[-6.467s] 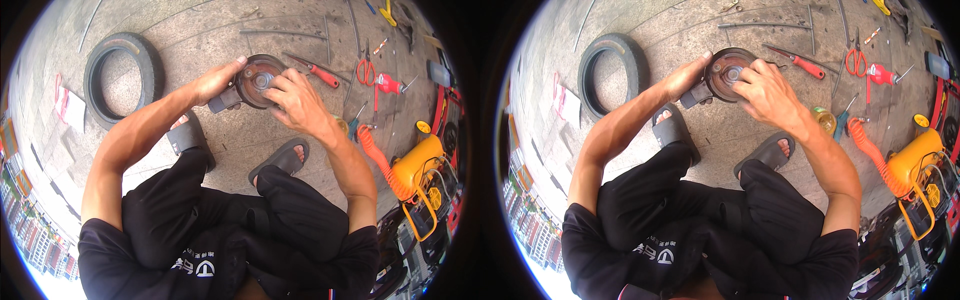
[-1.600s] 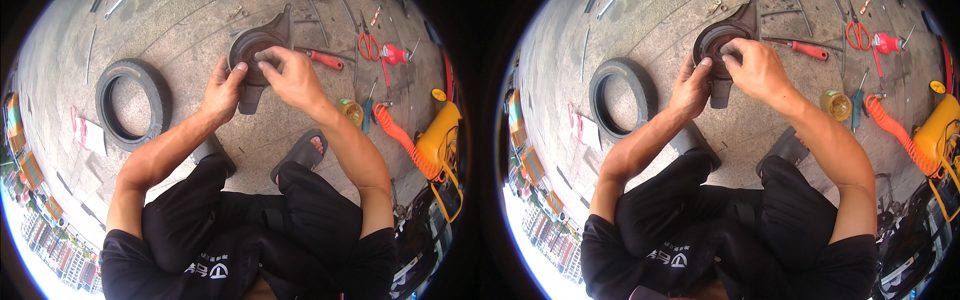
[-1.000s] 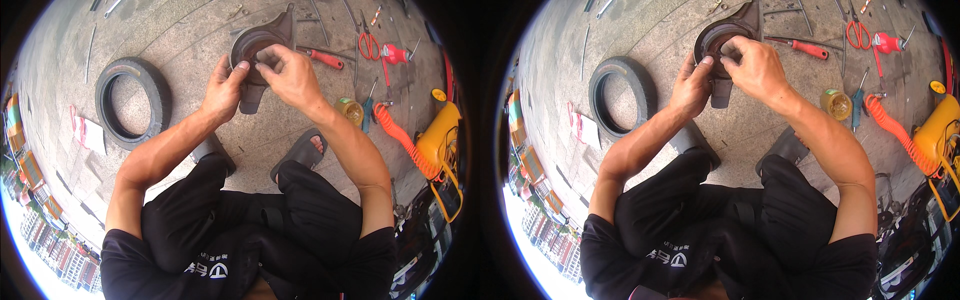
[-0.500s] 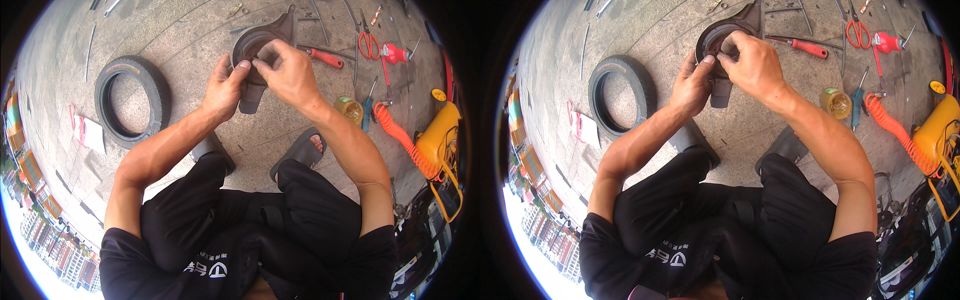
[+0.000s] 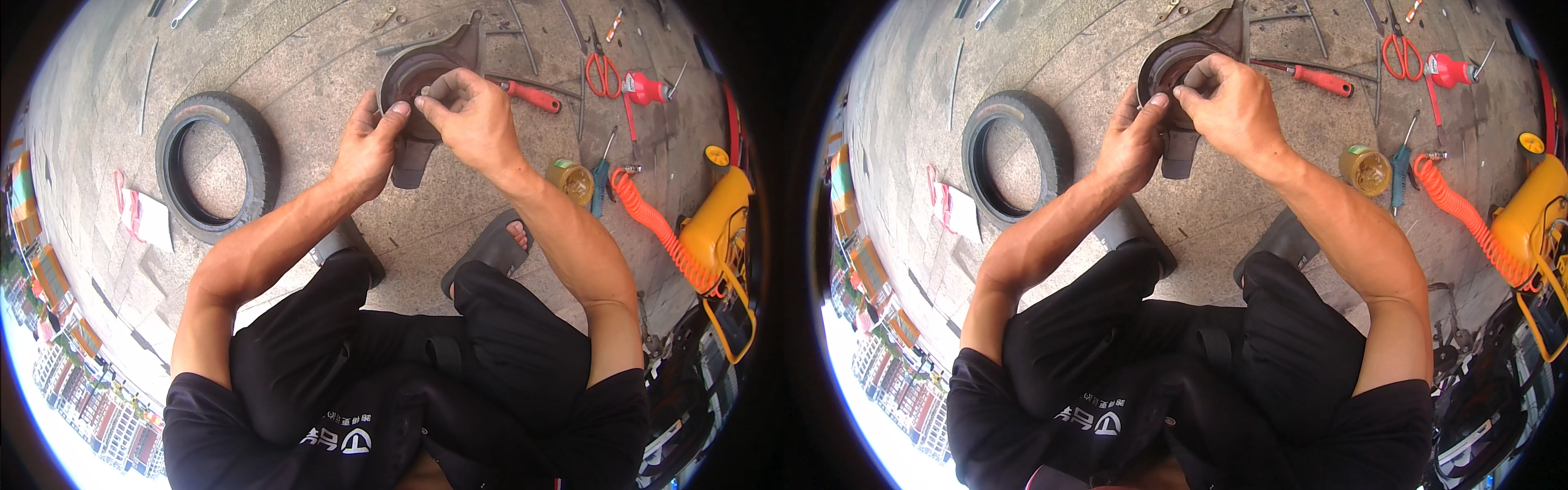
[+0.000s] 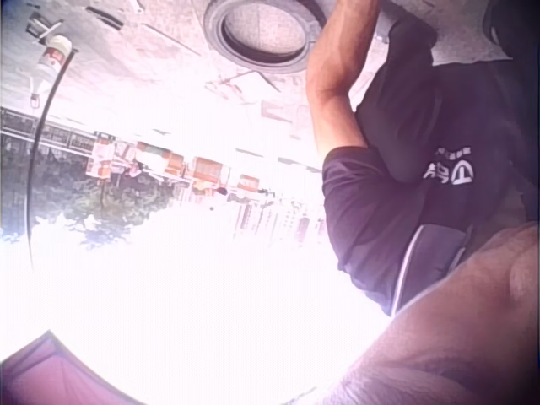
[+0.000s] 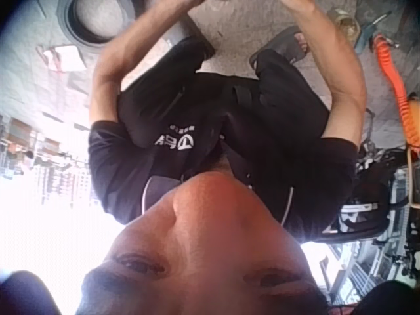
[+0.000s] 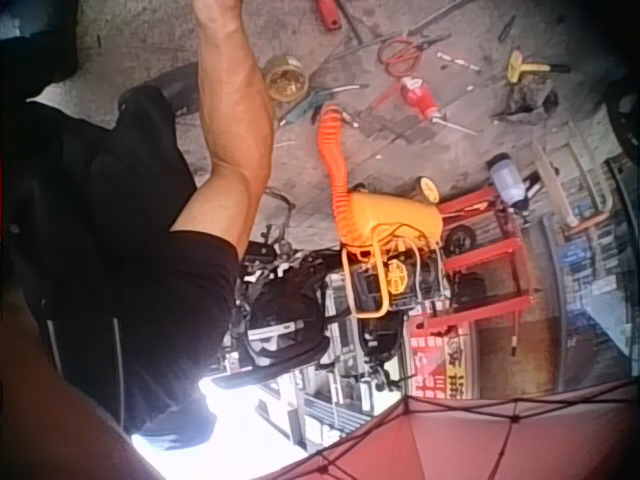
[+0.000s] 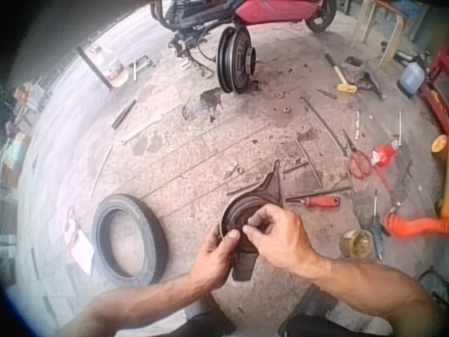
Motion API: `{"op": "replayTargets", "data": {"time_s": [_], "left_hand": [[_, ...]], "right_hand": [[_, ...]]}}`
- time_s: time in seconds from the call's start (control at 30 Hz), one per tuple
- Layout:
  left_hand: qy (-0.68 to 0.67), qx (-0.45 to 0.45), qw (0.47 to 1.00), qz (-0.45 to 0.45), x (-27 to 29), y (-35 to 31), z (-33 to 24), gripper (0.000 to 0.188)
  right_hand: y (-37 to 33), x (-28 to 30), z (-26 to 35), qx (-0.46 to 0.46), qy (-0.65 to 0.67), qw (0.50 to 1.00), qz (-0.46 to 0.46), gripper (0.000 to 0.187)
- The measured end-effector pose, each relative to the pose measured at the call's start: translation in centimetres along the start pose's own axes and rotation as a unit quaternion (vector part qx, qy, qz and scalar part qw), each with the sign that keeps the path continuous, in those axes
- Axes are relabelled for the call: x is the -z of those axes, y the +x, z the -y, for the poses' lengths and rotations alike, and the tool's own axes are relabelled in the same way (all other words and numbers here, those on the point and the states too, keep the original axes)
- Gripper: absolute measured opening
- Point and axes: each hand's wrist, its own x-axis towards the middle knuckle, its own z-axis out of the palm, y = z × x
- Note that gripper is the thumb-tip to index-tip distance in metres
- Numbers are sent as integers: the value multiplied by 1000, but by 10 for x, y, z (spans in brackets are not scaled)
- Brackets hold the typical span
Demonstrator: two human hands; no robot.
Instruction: The person assembles a mechanical hub component on the ground, using a screwdriver to tighten a screw, applying lubricant from a jar, and fitting a metal ring and bolt into place. The person repeatedly adjusts and secures the parts by hand and with tools.
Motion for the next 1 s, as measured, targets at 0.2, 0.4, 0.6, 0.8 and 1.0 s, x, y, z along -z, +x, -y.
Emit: {"op": "replayTargets", "data": {"time_s": [0.2, 0.4, 0.6, 0.8, 1.0], "left_hand": [[2, -13, 1000, 4, 1, 1, 1, 37], [3, -5, 1000, -2, 1, 2, 2, 29], [14, -13, 1000, -1, 4, 2, 1, 40], [27, -11, 1000, -5, 5, 3, 3, 47], [42, -31, 999, -2, 4, 5, 4, 50]], "right_hand": [[-1, -3, -5, -13, 36, 999, 4, 18], [-1, -7, -7, -32, 79, 996, 0, 17], [0, -9, -5, -24, 61, 998, 6, 15], [1, -12, -8, -38, 111, 993, -3, 15], [2, -3, -1, -133, 205, 969, 25, 15]]}}
